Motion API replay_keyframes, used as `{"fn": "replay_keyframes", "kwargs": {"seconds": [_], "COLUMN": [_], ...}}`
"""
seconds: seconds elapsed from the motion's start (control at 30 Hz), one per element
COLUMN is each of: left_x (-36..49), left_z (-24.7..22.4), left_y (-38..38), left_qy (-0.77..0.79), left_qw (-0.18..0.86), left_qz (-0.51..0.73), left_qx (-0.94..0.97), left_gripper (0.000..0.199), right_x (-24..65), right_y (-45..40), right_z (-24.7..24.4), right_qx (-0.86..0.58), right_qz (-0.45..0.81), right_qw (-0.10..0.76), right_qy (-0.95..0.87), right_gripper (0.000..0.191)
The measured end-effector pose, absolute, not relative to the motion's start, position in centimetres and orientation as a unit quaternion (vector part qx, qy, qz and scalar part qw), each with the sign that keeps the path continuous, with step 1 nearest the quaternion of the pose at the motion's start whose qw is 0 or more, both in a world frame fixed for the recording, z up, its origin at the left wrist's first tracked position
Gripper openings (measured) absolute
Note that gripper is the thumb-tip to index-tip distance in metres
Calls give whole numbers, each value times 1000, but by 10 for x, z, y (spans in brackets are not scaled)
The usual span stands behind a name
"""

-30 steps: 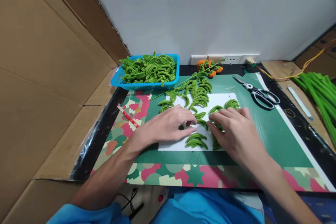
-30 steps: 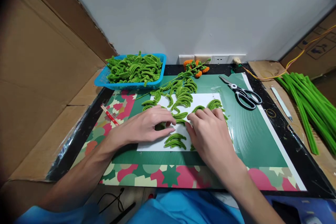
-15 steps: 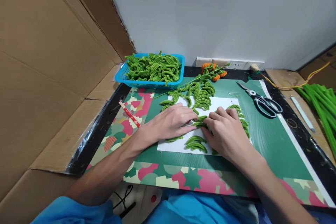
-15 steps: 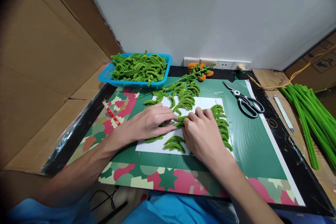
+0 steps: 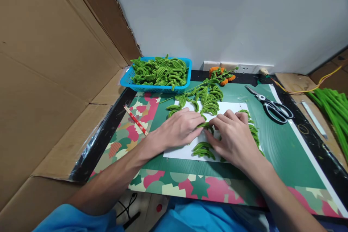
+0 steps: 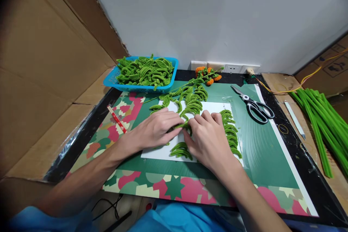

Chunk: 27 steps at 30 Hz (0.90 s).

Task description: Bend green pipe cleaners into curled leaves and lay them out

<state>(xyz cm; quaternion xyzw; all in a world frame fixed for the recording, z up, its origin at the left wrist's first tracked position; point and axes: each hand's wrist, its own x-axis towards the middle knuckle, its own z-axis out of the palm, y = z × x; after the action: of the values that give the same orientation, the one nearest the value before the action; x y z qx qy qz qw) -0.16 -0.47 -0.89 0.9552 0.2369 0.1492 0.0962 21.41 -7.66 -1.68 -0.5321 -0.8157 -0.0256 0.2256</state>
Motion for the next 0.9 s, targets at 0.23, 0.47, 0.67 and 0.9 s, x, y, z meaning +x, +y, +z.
{"fn": "replay_keyframes", "kwargs": {"seconds": [0.23,0.47,0.67,0.9], "left_x": [2,2,3,5], "left_z": [-1,4,7,16], "left_y": [-8,-9,-9,-8], "left_qy": [343,348,347,351], "left_qw": [176,247,327,467], "left_qz": [245,239,244,252], "left_qx": [890,872,845,772], "left_gripper": [7,14,24,25], "right_x": [217,220,222,229], "right_y": [-78,-80,-80,-76], "right_z": [-10,-7,-4,2], "right_qx": [-542,-533,-545,-519], "right_qz": [-9,37,135,353], "right_qw": [344,399,426,470], "right_qy": [-766,-746,-710,-621], "right_gripper": [7,11,18,20]}}
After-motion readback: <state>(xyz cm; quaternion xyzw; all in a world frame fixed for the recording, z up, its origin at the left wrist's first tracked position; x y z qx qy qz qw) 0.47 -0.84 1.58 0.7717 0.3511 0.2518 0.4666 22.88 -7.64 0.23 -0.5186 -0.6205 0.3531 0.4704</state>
